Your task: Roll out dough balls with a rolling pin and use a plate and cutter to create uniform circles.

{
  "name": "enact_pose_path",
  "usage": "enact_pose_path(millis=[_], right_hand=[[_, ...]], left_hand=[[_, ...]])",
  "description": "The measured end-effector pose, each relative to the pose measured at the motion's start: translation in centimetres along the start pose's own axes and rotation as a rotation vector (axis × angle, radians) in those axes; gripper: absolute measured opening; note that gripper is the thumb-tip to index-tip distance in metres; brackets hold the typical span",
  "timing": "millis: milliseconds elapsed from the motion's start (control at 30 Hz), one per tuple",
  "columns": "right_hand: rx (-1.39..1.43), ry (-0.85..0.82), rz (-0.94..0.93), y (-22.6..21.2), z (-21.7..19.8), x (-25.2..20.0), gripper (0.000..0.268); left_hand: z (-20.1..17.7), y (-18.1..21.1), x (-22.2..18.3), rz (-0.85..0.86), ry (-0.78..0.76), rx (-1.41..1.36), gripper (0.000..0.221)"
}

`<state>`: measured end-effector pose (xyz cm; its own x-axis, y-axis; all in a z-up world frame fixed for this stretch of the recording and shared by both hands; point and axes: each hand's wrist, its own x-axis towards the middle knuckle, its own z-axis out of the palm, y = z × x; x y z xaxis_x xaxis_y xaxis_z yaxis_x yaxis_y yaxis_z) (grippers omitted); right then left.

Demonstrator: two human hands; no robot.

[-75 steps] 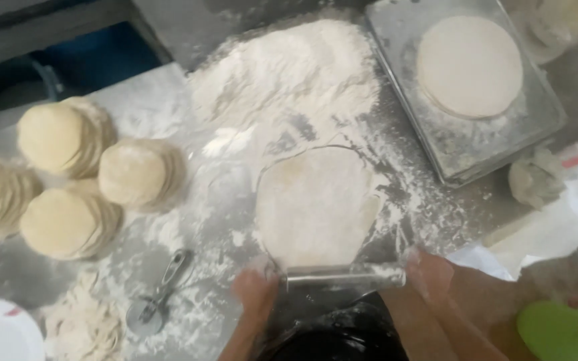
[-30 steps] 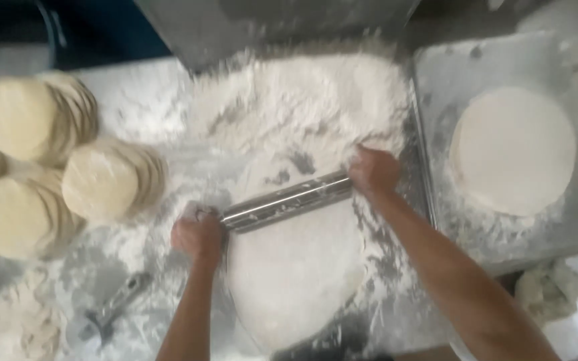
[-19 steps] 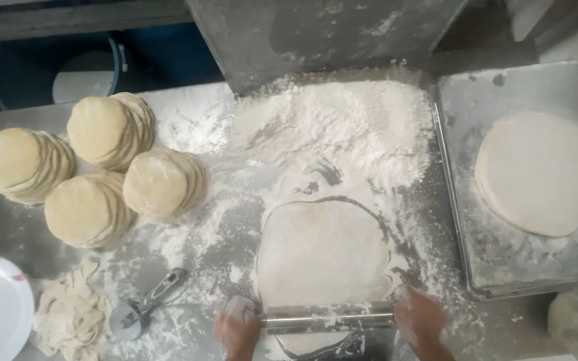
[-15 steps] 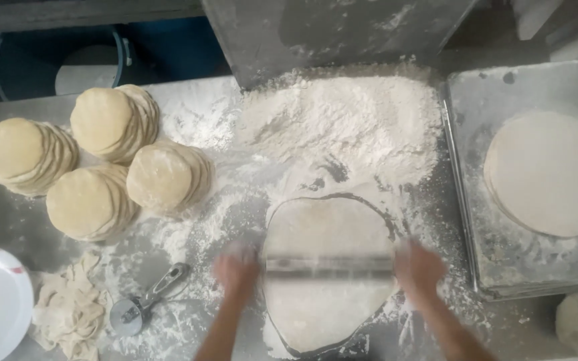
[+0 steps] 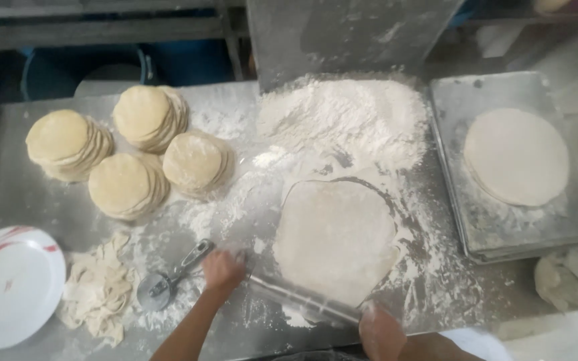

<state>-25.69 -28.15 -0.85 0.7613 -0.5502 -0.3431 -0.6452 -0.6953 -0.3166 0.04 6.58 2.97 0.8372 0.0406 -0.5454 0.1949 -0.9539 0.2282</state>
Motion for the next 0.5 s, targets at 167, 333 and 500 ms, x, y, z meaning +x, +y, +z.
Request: enact_pose_path(millis=[167,333,500], right_hand=[[-0.051,-0.247,0.206,3.2,-2.2,-0.1,0.030],[-0.410,-0.125,0.080,22.5,0.6,-3.4,0.032],[-0.558,0.109,0.021,28.2,-1.1,5.8,0.028]], left_hand=[[-3.2,4.6,0.6,0.135,-0.029,-0.160,0.043],[6.0,11.0,10.1,0.445,0.412,-0.443,0.046],[2.5,16.9,7.4,0.244,0.317,-0.213,0.039]])
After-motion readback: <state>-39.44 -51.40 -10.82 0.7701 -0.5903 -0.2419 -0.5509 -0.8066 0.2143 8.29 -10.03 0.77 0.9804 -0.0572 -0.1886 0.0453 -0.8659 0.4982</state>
